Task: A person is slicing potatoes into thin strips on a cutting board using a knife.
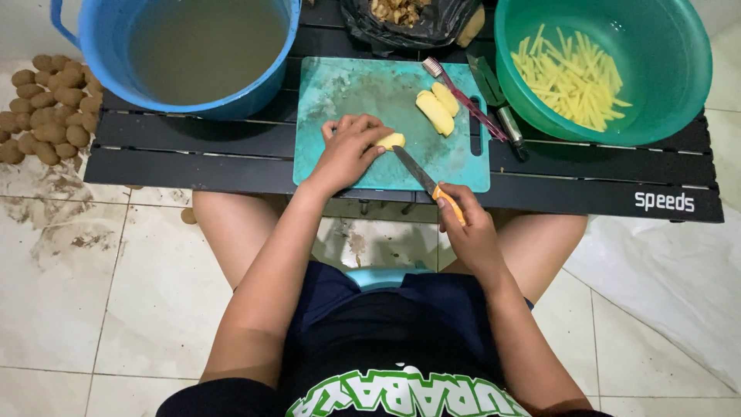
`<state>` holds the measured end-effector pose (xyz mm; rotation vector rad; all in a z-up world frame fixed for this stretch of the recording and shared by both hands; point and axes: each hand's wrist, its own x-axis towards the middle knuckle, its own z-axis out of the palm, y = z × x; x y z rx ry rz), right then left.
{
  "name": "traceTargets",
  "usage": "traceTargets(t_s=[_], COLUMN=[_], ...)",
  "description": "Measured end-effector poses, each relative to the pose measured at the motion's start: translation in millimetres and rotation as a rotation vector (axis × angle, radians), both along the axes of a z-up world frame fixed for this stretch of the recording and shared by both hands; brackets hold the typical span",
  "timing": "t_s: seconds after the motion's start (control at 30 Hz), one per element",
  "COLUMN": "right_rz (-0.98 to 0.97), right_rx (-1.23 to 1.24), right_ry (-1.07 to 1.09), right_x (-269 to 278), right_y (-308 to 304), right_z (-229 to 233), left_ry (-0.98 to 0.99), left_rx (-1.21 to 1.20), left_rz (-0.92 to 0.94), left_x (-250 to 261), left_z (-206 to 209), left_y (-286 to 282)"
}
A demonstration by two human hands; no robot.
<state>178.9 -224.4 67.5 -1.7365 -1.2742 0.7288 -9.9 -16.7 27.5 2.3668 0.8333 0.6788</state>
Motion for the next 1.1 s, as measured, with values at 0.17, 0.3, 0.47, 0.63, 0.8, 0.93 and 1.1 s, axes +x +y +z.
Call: traceTargets(t_s=[0.17, 0.3, 0.47, 0.63, 0.8, 0.93, 1.1], right_rz=[0.001, -0.013, 0.019, -0.022, -0.067, -0.051, -0.053], right_rx=[0.034, 0.038, 0.044, -0.032, 0.058, -0.005, -0.022], right_ry=[-0.068, -0.065, -0.094, -0.001, 0.063, -0.020, -0.076], right_x=[-0.4, 2.6, 4.8, -3.6, -1.4, -24.3, -44.8], right_y=[2.7, 2.1, 3.7, 1.0, -6.6, -10.6, -11.8], right_z=[3.7, 0.1, -0.4, 17.4, -1.9, 12.1, 4.3], left_ry=[0.042, 0.029, 0.024, 0.003, 0.035, 0.031, 0.018], left_rx=[-0.005, -0.009, -0.009, -0.002, -0.006, 0.009, -0.011], left_rz=[0.014, 0.015, 0.013, 0.001, 0.021, 0.032, 0.054], left_x=[1.8, 2.0, 0.9, -1.0, -3.5, -3.4, -0.8], left_z=[-4.3, -2.8, -1.4, -1.6, -5.8, -23.1, -22.5], left_y=[2.2, 1.9, -0.3, 0.5, 1.0, 2.6, 3.4])
